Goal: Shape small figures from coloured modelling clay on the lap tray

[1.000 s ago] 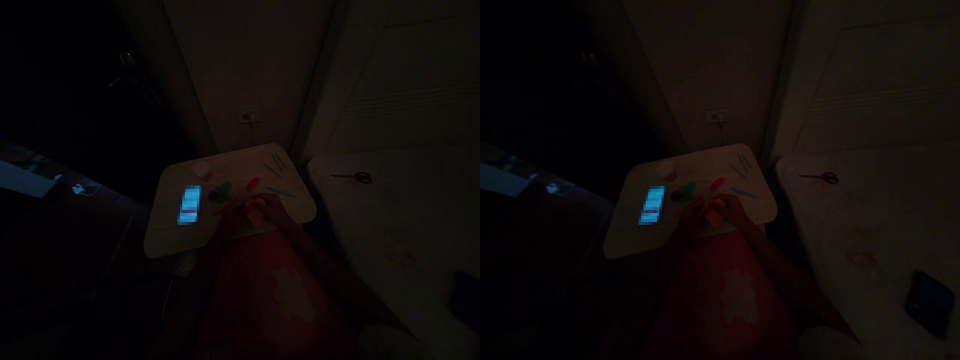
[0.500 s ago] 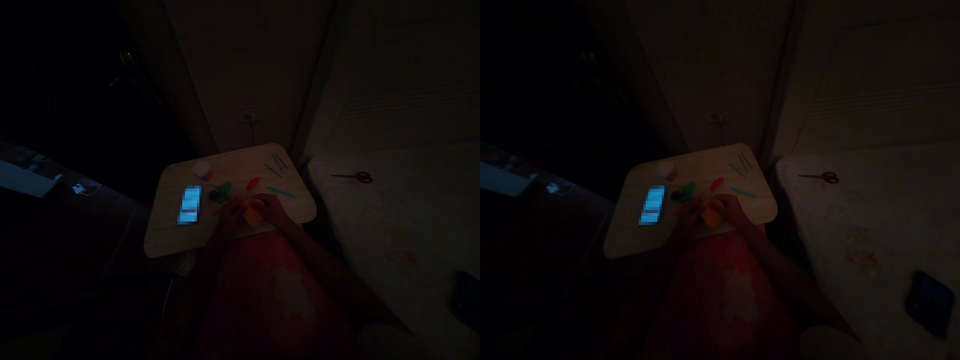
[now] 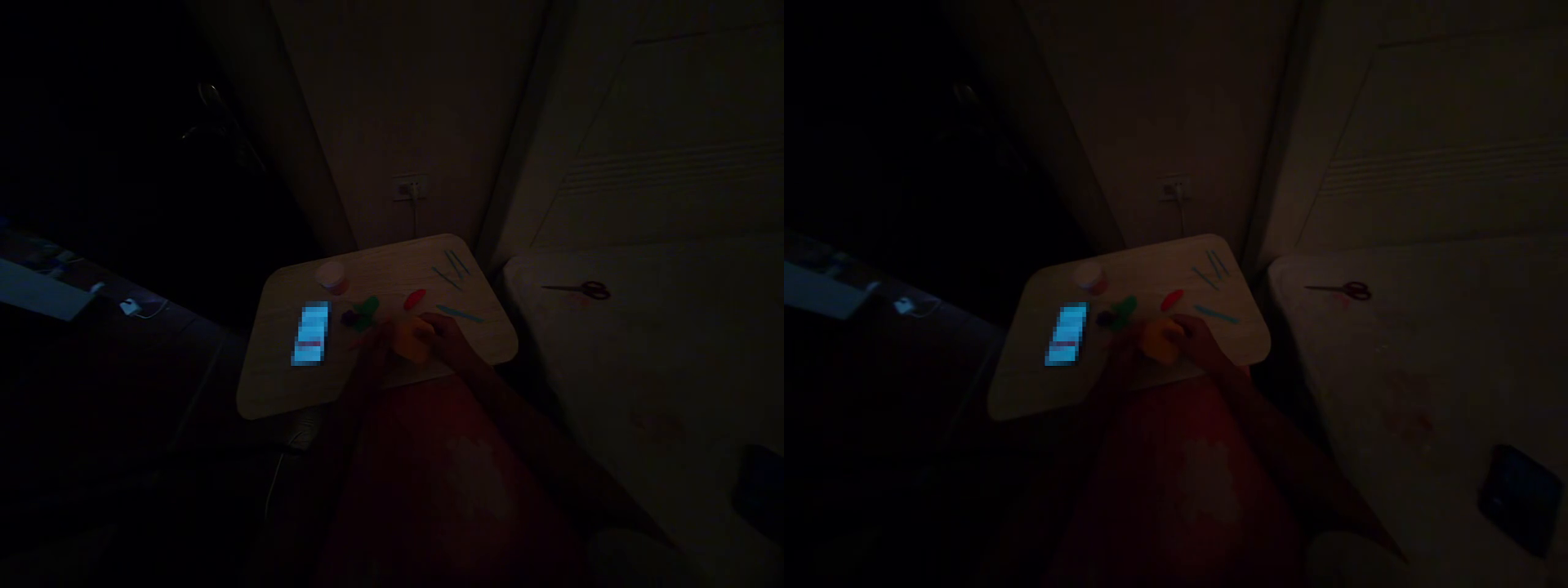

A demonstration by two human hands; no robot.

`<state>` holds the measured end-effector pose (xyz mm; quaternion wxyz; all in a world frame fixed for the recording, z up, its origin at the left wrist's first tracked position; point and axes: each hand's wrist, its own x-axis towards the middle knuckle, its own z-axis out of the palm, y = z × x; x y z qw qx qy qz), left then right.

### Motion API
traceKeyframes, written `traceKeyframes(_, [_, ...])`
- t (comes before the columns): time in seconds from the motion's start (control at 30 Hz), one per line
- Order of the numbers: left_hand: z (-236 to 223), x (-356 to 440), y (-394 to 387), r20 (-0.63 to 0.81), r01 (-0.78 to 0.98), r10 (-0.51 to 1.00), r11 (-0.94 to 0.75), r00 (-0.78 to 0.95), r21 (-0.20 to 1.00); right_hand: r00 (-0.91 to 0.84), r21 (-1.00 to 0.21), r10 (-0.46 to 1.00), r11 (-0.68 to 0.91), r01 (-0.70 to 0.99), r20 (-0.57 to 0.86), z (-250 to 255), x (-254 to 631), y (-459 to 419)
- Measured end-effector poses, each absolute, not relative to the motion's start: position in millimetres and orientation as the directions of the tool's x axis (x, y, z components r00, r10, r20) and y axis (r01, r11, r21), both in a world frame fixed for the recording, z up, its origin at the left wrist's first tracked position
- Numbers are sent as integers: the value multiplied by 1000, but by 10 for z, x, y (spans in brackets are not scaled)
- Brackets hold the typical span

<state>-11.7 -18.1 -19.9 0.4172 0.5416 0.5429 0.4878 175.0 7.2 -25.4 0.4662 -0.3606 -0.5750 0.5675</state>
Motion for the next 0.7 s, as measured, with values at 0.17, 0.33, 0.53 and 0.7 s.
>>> traceKeyframes(0.17, [-144,-113,-189,85,257,996,-82,-2,963,-226,-978,955,166,-129,192,-264,1737,93])
traceKeyframes(0.33, [-148,-150,-190,135,302,991,-122,-23,946,-274,-979,943,159,-125,189,-284,1716,94])
traceKeyframes(0.53, [-113,-131,-187,236,377,969,-248,79,892,-277,-976,939,215,17,202,-229,1740,57])
traceKeyframes(0.7, [-93,-97,-195,273,377,951,-308,146,874,-250,-989,957,138,-61,149,-205,1750,51])
